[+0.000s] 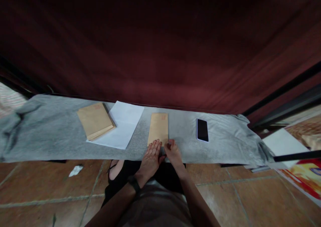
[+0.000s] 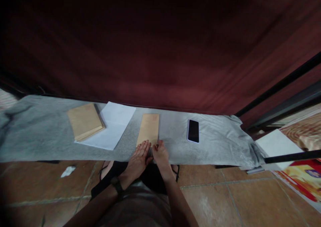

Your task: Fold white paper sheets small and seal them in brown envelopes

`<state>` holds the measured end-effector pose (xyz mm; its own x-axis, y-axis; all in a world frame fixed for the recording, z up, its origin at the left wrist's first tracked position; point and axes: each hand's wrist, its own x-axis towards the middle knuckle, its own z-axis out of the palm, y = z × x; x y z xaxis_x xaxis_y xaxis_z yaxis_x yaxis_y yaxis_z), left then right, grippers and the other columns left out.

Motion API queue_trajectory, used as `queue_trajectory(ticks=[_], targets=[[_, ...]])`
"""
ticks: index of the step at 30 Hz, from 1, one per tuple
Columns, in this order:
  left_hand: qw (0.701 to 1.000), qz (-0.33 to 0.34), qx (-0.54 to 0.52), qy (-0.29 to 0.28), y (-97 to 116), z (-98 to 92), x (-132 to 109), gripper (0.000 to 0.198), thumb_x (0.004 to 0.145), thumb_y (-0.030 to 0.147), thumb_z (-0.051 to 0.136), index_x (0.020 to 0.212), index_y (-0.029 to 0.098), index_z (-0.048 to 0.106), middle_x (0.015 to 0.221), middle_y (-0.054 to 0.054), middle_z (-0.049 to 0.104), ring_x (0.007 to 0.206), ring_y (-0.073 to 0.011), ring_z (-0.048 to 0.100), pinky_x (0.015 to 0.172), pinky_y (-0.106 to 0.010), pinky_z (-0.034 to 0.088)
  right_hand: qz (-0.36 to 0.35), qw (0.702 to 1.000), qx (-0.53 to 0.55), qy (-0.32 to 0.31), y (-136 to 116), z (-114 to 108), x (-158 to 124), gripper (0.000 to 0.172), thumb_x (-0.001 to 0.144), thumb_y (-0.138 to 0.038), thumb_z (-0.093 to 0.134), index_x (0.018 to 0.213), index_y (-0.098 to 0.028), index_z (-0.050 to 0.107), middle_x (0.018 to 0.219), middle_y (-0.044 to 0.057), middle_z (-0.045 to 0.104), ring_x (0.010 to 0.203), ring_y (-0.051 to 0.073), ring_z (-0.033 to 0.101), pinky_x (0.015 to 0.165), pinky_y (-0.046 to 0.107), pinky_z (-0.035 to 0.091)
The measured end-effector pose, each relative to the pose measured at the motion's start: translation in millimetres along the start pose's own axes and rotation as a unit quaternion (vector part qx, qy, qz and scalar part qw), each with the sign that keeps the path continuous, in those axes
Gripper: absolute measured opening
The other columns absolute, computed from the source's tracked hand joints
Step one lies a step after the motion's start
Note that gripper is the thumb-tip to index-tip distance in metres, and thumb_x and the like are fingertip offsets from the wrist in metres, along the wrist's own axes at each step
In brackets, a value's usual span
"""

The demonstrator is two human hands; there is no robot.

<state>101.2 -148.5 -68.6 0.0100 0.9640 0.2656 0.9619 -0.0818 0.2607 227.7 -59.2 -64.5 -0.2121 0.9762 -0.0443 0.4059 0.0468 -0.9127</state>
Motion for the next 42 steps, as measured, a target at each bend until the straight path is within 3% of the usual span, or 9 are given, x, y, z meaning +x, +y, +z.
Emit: queue_trajectory(ticks=[3,7,10,18,24,30,34,38,42], targets=[[1.0,0.007,0.016,0.003,-1,2.1,-1,0.063,0.099,0.036,0.046,0.156,0.013,0.033,0.161,-0.018,0.036,0.151,-0.0283,0.032,0.121,-0.049,0.034,-0.053,0.987,-0.151,0.027,-10,-8,-14,0.04,0.097,-0.033,0.049,0.133,-0.017,0.057,0.115,0.02,0.072,0.104,0.031,0.071,0.09,0.046,0.056],[1.0,0.001,0.031,-0.004,-2,3.1,-1,0.059,0.098,0.018,0.034,0.157,0.011,0.032,0.16,-0.016,0.038,0.15,-0.0246,0.033,0.122,-0.046,0.033,-0.204,0.942,-0.261,-0.053,-19,-3,-35,0.044,0.103,-0.025,0.036,0.144,-0.021,0.053,0.144,0.013,0.059,0.137,0.025,0.052,0.117,0.046,0.039],[0.999,-0.005,0.035,-0.001,-5,1.6,-4,0.06,0.096,0.015,0.032,0.156,0.009,0.034,0.16,-0.015,0.038,0.151,-0.0235,0.031,0.123,-0.045,0.032,-0.228,0.926,-0.293,-0.062,-11,1,-44,0.049,0.105,-0.028,0.036,0.153,-0.02,0.043,0.157,0.011,0.046,0.147,0.024,0.04,0.123,0.049,0.028],[0.999,-0.01,0.043,-0.002,-16,-3.3,4,0.056,0.098,0.02,0.033,0.151,0.005,0.041,0.159,-0.017,0.04,0.151,-0.0262,0.031,0.124,-0.048,0.03,-0.254,0.913,-0.306,-0.089,9,-10,-44,0.058,0.1,-0.027,0.048,0.157,-0.024,0.036,0.16,0.007,0.04,0.148,0.025,0.038,0.124,0.051,0.027],[0.997,0.036,0.014,-0.07,-17,6.3,76,0.053,0.101,0.025,0.031,0.151,0.015,0.044,0.161,-0.011,0.039,0.152,-0.0249,0.03,0.124,-0.051,0.026,-0.262,0.909,-0.318,-0.07,6,-7,-43,0.051,0.101,-0.032,0.049,0.15,-0.018,0.048,0.15,0.013,0.053,0.144,0.027,0.045,0.123,0.05,0.031],[0.995,0.012,0.036,-0.095,-34,17.3,153,0.055,0.104,0.036,0.024,0.154,0.02,0.04,0.164,-0.006,0.034,0.154,-0.0227,0.024,0.127,-0.047,0.016,-0.296,0.885,-0.359,-0.035,5,-6,-42,0.056,0.105,-0.043,0.046,0.154,-0.016,0.04,0.154,0.01,0.05,0.144,0.023,0.045,0.123,0.045,0.03],[0.994,-0.024,0.048,-0.097,-45,19.6,187,0.059,0.103,0.038,0.025,0.156,0.016,0.037,0.164,-0.008,0.033,0.154,-0.0249,0.024,0.126,-0.048,0.018,-0.301,0.875,-0.379,-0.014,3,-5,-42,0.058,0.105,-0.045,0.045,0.154,-0.016,0.039,0.155,0.009,0.048,0.143,0.024,0.045,0.122,0.045,0.03],[0.994,-0.032,0.053,-0.094,-47,21.6,188,0.059,0.103,0.038,0.023,0.156,0.016,0.036,0.163,-0.009,0.034,0.153,-0.0269,0.026,0.124,-0.05,0.021,-0.306,0.874,-0.378,0.0,5,-3,-43,0.059,0.105,-0.045,0.046,0.155,-0.016,0.037,0.154,0.009,0.049,0.143,0.024,0.045,0.122,0.044,0.03],[0.995,0.016,0.045,-0.087,-49,24.2,146,0.057,0.104,0.037,0.022,0.157,0.018,0.034,0.164,-0.007,0.034,0.153,-0.0247,0.026,0.124,-0.048,0.022,-0.308,0.875,-0.372,-0.003,10,-3,-43,0.058,0.105,-0.041,0.046,0.155,-0.015,0.036,0.155,0.009,0.048,0.144,0.024,0.043,0.123,0.044,0.028]])
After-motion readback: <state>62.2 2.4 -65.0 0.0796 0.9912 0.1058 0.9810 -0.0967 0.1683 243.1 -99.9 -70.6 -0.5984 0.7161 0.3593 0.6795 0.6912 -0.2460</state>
